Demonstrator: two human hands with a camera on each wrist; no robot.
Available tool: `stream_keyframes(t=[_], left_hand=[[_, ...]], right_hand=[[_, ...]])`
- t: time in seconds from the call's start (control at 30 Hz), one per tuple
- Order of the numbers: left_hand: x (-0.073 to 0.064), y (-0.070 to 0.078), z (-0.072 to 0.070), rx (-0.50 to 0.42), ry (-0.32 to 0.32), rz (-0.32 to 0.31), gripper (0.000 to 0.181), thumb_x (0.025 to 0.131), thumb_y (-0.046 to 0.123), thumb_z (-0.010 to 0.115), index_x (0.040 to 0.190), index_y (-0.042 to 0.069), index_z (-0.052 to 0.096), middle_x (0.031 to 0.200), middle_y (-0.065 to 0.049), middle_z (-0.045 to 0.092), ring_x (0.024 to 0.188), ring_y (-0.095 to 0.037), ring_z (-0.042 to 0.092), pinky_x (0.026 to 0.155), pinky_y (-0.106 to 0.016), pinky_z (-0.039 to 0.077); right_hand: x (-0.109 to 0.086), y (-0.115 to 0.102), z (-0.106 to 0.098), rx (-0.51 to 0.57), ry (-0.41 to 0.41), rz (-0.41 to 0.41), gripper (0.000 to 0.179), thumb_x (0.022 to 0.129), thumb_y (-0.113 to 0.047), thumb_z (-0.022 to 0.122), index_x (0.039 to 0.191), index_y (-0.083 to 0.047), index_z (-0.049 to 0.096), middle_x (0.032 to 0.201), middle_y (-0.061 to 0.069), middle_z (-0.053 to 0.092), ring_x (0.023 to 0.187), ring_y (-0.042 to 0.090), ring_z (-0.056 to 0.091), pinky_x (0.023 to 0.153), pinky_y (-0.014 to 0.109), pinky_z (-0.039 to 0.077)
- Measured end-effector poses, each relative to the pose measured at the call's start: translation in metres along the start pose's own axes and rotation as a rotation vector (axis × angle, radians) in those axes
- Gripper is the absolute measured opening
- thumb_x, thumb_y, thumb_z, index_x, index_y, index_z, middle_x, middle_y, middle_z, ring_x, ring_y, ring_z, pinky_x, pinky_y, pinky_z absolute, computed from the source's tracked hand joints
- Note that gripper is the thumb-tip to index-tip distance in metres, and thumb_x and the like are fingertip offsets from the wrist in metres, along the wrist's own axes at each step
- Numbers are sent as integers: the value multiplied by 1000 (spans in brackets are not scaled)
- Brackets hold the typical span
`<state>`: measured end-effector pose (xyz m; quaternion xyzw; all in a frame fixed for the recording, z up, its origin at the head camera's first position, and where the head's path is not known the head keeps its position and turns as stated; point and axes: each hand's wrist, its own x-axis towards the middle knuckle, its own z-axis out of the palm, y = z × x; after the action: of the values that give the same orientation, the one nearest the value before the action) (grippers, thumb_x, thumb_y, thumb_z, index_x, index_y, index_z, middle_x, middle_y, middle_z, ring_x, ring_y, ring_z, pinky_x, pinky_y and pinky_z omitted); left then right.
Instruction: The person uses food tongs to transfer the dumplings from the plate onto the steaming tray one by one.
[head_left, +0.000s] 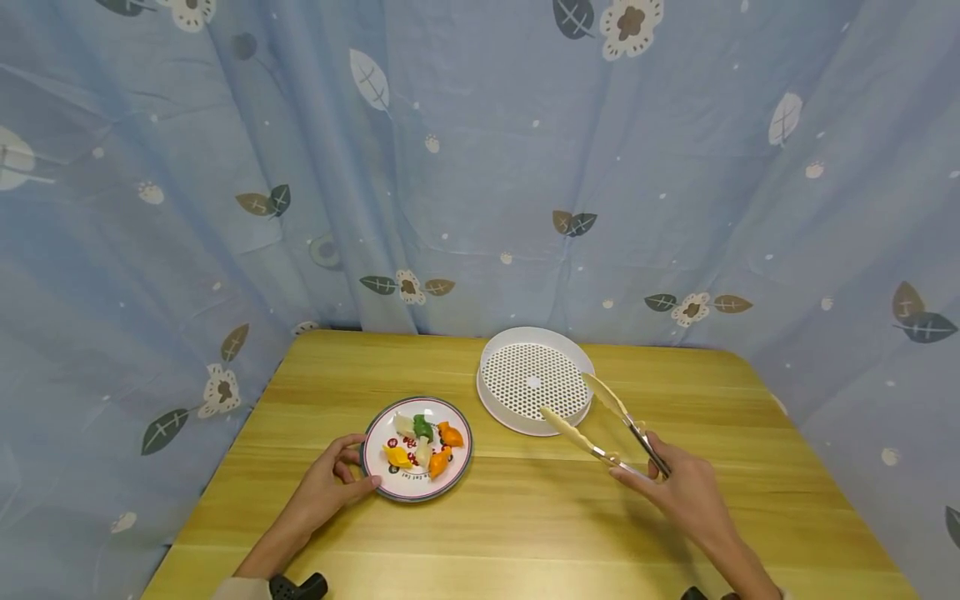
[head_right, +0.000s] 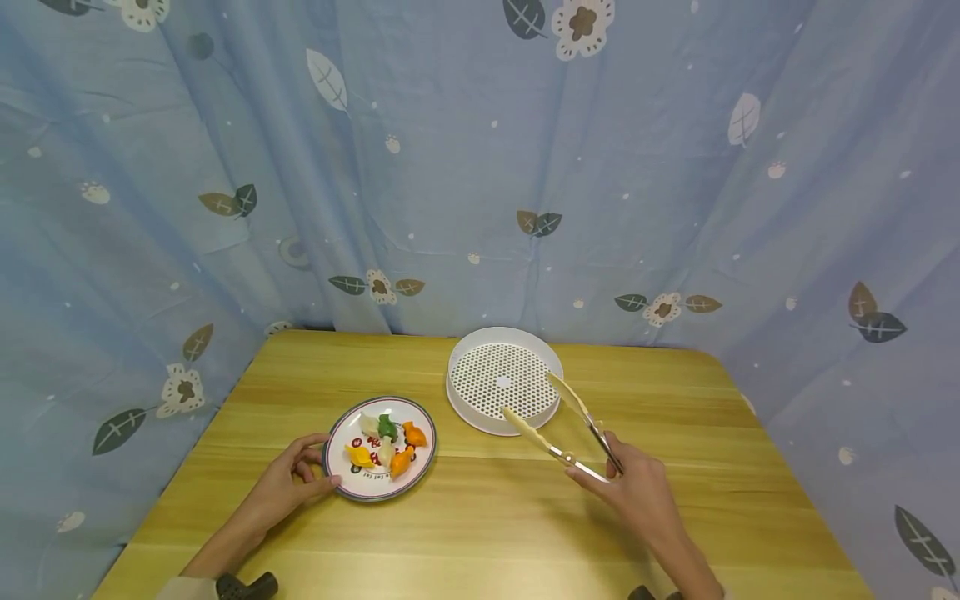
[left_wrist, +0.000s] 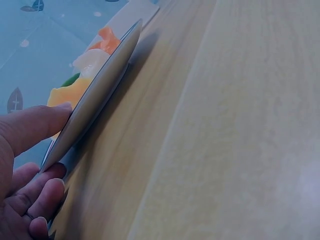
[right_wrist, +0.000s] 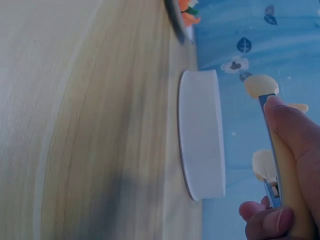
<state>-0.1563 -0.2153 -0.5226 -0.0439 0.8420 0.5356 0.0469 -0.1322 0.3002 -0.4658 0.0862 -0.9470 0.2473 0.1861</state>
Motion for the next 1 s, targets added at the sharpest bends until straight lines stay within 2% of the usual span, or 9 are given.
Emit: stream_keyframes(t=[0.2,0.4,0.53,0.77,1.0], left_hand=[[0,-2,0,-7,-2,1,77,81,22,91,145,13,50,115,-10,61,85,-22,49,69,-29,41],[0,-2,0,-9,0,2,77,81,22,90,145,13,50,115,-10,61,85,-22,49,69,-29,41],[1,-1,0,-1,5,-3,76,81,22,90,145,13,50,115,-10,61,85,-22,49,69,-29,41],[-1,2,1,-13,0,-7,76,82,21,90,145,13,50,113,-10,61,83,-21,49,68,-28,41],[-1,2,1,-8,3,-4,76,81,21,90,145,12,50,113,-10,61,83,-21,49,68,-28,41]], right_hand=[[1,-9,10,2,-3,-94,51,75,-47,90,105,-9,73,66,-18,45,54,-1,28,48,23,30],[5,-17,23,57,-8,-155,47,76,-44,90,106,-10,77,65,-19,44,54,-3,27,48,21,30],[8,-24,32,86,-16,-198,36,78,-42,89,98,-15,76,65,-20,44,55,-4,28,48,21,31],[12,-38,46,157,-62,-267,41,81,-40,87,107,-10,79,65,-18,44,56,-5,30,49,19,31],[16,-47,60,178,-118,-299,48,84,-44,83,119,-12,78,64,-19,40,55,-5,27,49,19,28]])
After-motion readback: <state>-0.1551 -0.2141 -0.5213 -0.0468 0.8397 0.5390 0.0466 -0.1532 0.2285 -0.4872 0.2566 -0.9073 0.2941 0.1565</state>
